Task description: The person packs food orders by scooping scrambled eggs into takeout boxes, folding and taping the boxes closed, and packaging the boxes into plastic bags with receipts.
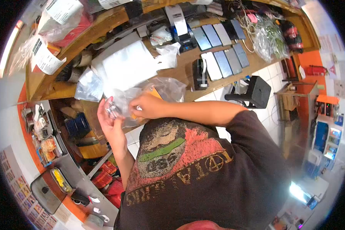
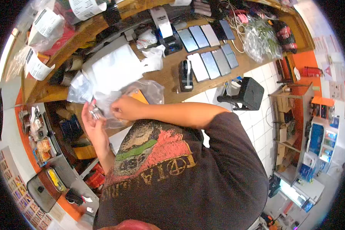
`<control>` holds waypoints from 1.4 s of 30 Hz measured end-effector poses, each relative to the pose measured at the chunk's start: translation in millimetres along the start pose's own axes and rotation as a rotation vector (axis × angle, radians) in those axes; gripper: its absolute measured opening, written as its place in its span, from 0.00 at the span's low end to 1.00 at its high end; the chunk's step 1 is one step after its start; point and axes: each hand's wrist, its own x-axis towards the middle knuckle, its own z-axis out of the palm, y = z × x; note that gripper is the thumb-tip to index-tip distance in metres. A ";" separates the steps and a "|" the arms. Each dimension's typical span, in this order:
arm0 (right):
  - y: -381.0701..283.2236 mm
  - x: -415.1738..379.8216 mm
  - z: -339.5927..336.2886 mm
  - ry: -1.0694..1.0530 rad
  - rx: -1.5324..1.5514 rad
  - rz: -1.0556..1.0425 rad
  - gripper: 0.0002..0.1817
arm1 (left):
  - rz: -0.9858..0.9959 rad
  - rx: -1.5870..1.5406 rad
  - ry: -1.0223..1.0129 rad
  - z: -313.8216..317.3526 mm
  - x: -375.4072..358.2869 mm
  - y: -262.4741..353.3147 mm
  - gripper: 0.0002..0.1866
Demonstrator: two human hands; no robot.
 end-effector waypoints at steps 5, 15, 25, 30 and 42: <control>119.5 7.3 75.8 -0.556 -0.485 0.219 0.16 | 0.050 0.047 -0.030 -0.9 -1.6 1.8 0.35; -67.1 -40.5 -109.4 -0.784 -0.926 0.199 0.23 | 0.124 -0.049 -0.004 -20.7 -13.7 15.9 0.32; 42.5 -149.7 -130.3 0.496 -0.135 -0.023 0.36 | 0.533 0.534 -0.212 -46.2 -40.8 -36.5 0.54; 130.9 -195.5 -82.8 0.266 0.217 0.164 0.58 | 0.311 0.889 -0.369 -24.0 -7.6 -124.7 0.62; 138.2 -50.1 4.7 0.475 0.441 0.278 0.24 | -0.118 -0.286 -0.306 63.8 11.9 -186.2 0.33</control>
